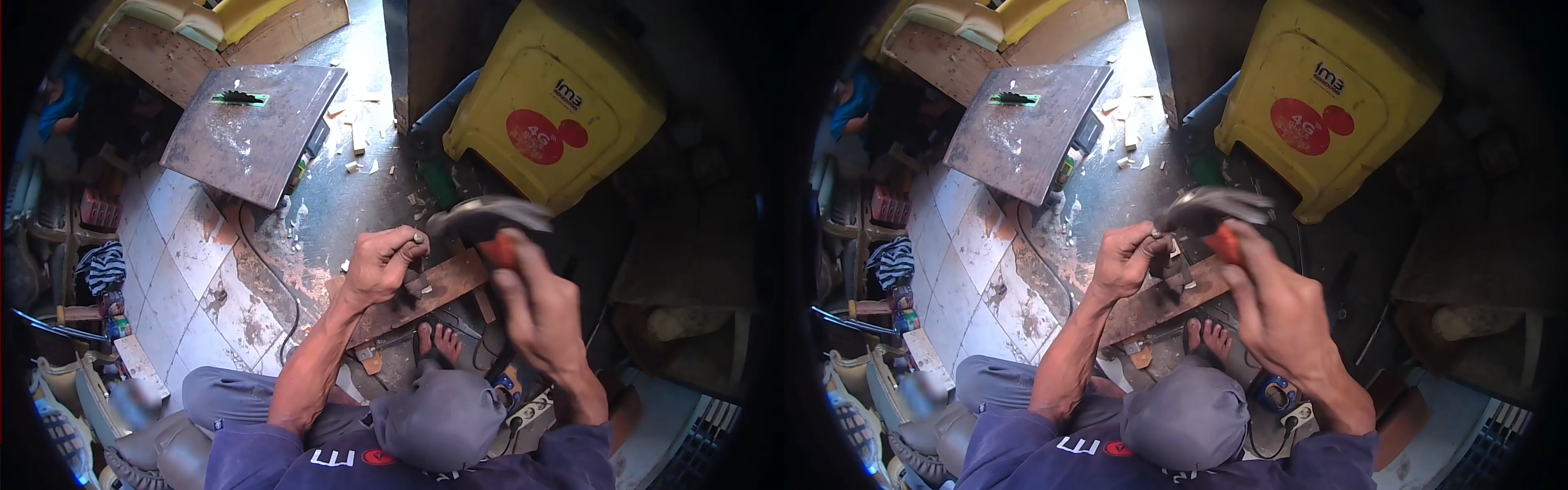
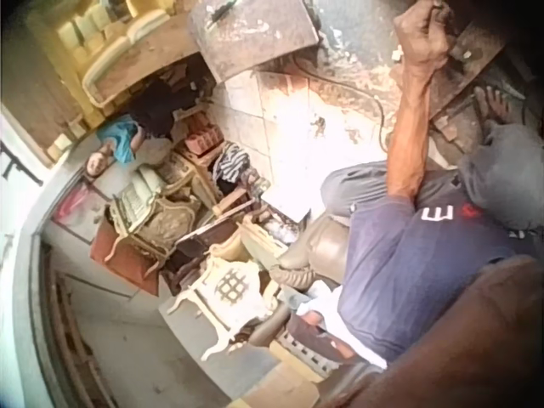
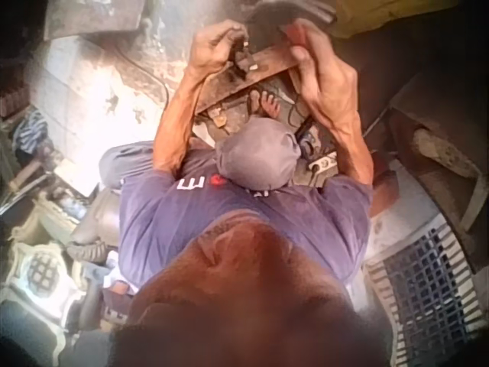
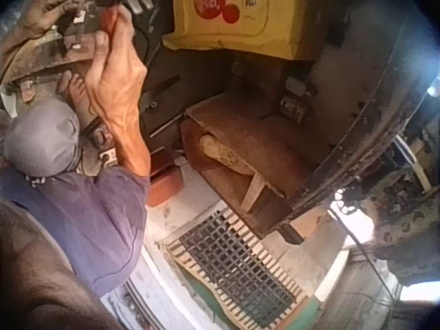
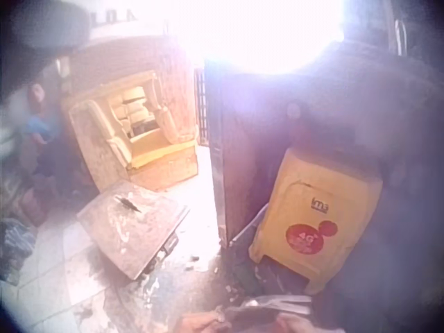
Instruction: The person uses a hammer and a small piece of wood to secure a joint on a larger wooden furniture component, then uses a powered angle grinder to smooth the edges of the attached wood.
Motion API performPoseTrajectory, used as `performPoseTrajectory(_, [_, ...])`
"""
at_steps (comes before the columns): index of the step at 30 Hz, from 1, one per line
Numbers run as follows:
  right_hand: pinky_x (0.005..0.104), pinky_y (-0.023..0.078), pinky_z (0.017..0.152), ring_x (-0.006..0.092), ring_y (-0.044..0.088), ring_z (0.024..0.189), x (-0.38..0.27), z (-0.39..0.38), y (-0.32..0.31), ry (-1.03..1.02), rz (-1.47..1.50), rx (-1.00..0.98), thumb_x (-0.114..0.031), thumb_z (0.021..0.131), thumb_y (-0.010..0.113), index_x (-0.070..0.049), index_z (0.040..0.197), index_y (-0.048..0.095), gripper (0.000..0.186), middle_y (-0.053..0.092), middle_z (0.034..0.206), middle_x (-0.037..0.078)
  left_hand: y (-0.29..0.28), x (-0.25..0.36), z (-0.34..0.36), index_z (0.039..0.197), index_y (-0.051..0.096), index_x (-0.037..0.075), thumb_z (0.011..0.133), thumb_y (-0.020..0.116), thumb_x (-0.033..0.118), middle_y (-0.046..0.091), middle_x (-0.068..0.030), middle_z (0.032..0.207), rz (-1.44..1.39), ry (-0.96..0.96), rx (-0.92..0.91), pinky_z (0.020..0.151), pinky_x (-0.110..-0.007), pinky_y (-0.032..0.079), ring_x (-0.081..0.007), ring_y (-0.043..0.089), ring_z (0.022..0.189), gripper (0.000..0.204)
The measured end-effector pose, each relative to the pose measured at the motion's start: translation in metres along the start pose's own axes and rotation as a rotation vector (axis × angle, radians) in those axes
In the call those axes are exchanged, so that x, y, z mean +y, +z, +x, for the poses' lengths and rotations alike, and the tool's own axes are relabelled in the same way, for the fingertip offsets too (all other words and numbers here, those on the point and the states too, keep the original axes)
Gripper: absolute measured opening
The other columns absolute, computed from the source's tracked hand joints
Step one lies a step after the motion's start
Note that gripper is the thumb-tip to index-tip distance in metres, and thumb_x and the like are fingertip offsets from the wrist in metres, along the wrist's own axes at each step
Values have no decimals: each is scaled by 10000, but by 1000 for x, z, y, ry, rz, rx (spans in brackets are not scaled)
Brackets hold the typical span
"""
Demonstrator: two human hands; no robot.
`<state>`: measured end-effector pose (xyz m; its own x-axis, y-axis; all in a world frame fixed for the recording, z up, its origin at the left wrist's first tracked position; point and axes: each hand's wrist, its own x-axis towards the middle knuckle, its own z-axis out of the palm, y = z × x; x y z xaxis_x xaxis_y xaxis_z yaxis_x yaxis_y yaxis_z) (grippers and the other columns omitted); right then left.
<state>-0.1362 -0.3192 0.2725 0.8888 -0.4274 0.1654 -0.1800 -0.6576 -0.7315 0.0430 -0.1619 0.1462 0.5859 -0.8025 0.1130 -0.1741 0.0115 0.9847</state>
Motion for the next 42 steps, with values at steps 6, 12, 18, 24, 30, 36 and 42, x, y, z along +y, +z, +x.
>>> performPoseTrajectory(6, [435,587,788,298,743,845,16,-12,16,-132,-187,-23,-100,1038,557,-58,1444,489,414,747,1098,164,6,4,4,899,649,-30,929,560,-70,644,-91,742,-66,15,-7,625,-289,509,-147,648,665,102])
performPoseTrajectory(12, [448,582,644,353,746,759,17,-9,10,-211,123,255,-108,1015,615,4,1411,498,427,737,982,208,1,-3,4,903,684,-31,1056,593,115,698,-65,754,-35,121,-18,608,-265,516,-123,670,667,230])
performPoseTrajectory(18, [420,593,679,358,754,827,1,-5,-2,-216,-170,81,-70,994,604,-4,1379,523,399,724,931,235,-2,-4,1,915,691,-34,1031,580,61,720,-89,800,46,177,-18,634,-284,535,-145,690,688,187])
performPoseTrajectory(24, [425,561,667,302,725,730,-6,-8,16,-2,-135,-101,-91,1015,588,-30,1311,558,304,737,949,151,-8,-8,-5,942,701,-54,1042,566,63,713,-103,786,68,128,-43,622,-277,537,-134,686,687,205])
performPoseTrajectory(30, [432,573,613,381,740,741,13,-1,16,-323,-263,-14,-95,1002,610,-31,1388,545,397,728,887,196,-3,1,7,893,648,-34,949,540,-74,658,-89,775,-23,123,-14,628,-278,519,-137,675,695,128])
performPoseTrajectory(36, [249,376,516,88,490,607,-12,4,-7,-50,233,417,-215,1086,491,-50,1472,445,422,525,809,24,-5,-16,-1,959,673,-35,1067,544,67,706,-86,856,-317,72,30,912,-386,583,-149,694,794,196])
performPoseTrajectory(42, [205,302,448,23,386,520,17,-36,13,297,514,616,-327,1103,510,-41,1464,465,464,456,685,-41,-28,1,2,1081,578,32,1124,453,322,692,-115,885,-503,78,285,1038,-539,519,-294,732,937,319])
